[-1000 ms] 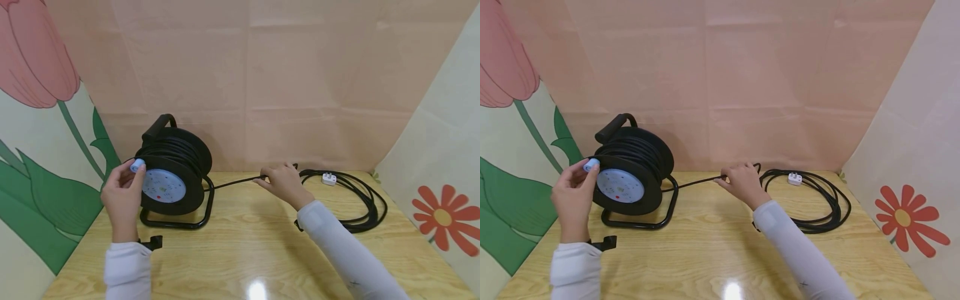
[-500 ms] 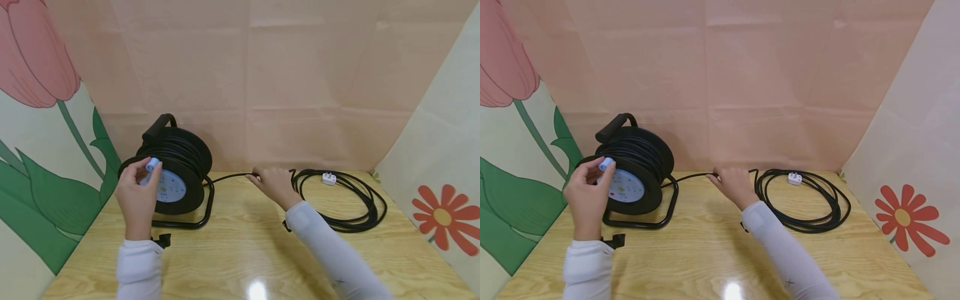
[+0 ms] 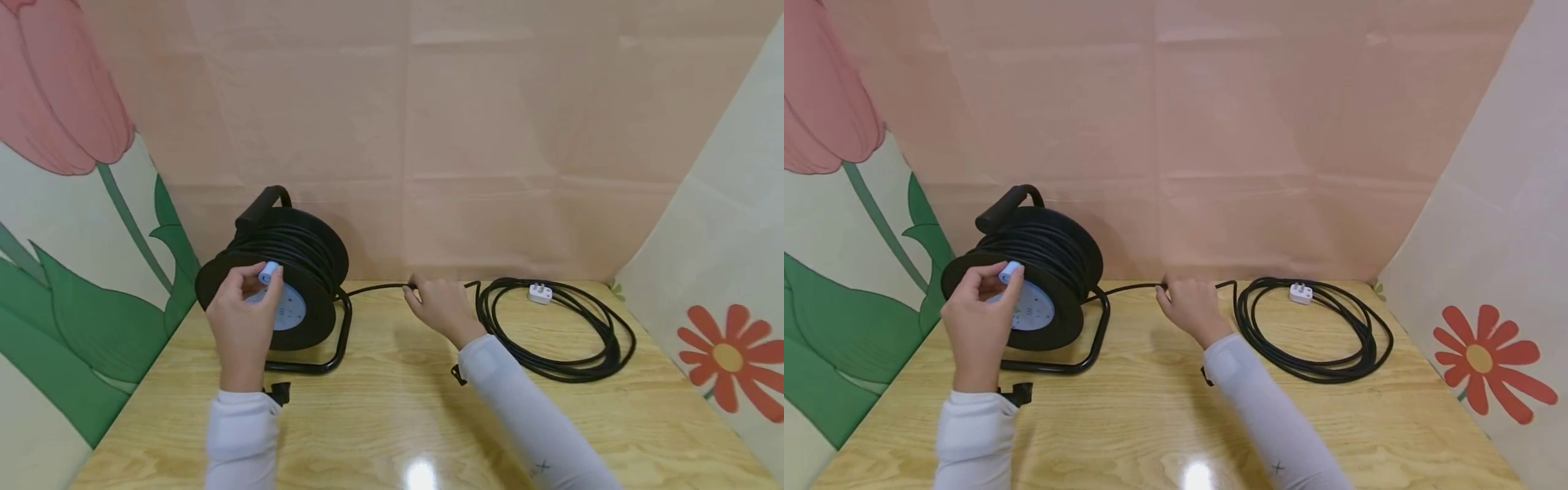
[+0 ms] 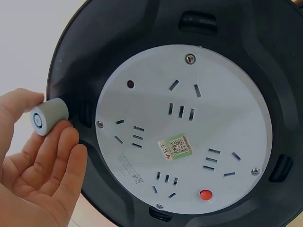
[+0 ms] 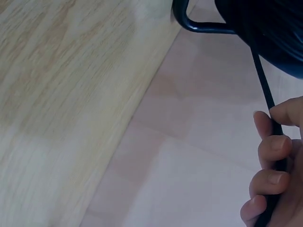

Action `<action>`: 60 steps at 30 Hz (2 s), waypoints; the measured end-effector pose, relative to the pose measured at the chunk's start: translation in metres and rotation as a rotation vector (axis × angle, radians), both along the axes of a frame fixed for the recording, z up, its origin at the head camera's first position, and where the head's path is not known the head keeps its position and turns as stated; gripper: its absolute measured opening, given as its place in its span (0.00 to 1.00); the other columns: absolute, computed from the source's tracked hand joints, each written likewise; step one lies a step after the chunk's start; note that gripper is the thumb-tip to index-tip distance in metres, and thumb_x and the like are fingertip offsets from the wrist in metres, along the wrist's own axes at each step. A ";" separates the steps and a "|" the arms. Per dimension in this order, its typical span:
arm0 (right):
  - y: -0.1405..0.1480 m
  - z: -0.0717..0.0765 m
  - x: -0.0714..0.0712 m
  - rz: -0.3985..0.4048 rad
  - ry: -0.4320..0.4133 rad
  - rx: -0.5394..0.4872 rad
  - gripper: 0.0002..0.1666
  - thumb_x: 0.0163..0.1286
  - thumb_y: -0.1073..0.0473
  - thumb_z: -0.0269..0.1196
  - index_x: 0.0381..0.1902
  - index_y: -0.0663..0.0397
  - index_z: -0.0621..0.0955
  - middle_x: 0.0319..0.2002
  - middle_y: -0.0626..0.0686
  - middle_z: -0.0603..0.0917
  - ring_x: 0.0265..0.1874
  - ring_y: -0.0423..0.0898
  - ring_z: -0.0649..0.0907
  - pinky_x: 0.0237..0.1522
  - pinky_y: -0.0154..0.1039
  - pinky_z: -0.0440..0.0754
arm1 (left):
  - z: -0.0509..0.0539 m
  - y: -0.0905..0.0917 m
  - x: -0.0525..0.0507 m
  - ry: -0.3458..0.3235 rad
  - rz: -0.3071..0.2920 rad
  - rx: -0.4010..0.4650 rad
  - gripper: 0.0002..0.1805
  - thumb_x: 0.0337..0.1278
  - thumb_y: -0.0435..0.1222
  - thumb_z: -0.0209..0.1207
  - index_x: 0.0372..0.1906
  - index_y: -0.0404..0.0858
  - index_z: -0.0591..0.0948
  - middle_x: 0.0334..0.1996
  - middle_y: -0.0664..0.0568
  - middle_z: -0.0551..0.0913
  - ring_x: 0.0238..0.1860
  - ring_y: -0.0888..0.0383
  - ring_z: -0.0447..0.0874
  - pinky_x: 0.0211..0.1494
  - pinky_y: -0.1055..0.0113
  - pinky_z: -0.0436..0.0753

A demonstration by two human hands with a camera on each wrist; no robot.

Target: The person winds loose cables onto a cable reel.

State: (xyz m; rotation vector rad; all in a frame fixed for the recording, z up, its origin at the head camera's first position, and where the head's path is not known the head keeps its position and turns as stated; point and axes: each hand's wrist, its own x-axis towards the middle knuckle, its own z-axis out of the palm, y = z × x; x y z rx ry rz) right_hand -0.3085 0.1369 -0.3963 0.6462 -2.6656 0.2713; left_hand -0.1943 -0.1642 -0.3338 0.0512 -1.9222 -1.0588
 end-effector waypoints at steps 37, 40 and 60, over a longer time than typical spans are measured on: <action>-0.044 -0.029 0.011 0.086 -0.150 0.032 0.16 0.78 0.45 0.54 0.46 0.45 0.85 0.20 0.38 0.78 0.14 0.39 0.71 0.26 0.41 0.71 | -0.005 0.034 0.014 -0.504 -0.134 -0.324 0.15 0.58 0.46 0.67 0.34 0.35 0.87 0.24 0.52 0.85 0.22 0.57 0.80 0.25 0.60 0.80; -0.048 -0.035 0.014 0.145 -0.156 0.021 0.15 0.78 0.47 0.55 0.46 0.45 0.85 0.26 0.40 0.84 0.18 0.38 0.75 0.28 0.40 0.75 | -0.006 0.034 0.013 -0.597 -0.171 -0.348 0.15 0.60 0.47 0.66 0.33 0.37 0.87 0.24 0.53 0.84 0.22 0.57 0.79 0.27 0.59 0.80; -0.046 -0.044 0.025 0.264 -0.115 -0.001 0.11 0.78 0.47 0.57 0.42 0.42 0.84 0.31 0.38 0.86 0.21 0.33 0.78 0.23 0.35 0.76 | -0.020 0.022 0.003 -0.824 -0.323 -0.401 0.18 0.65 0.47 0.63 0.34 0.35 0.88 0.28 0.51 0.85 0.30 0.54 0.82 0.36 0.55 0.82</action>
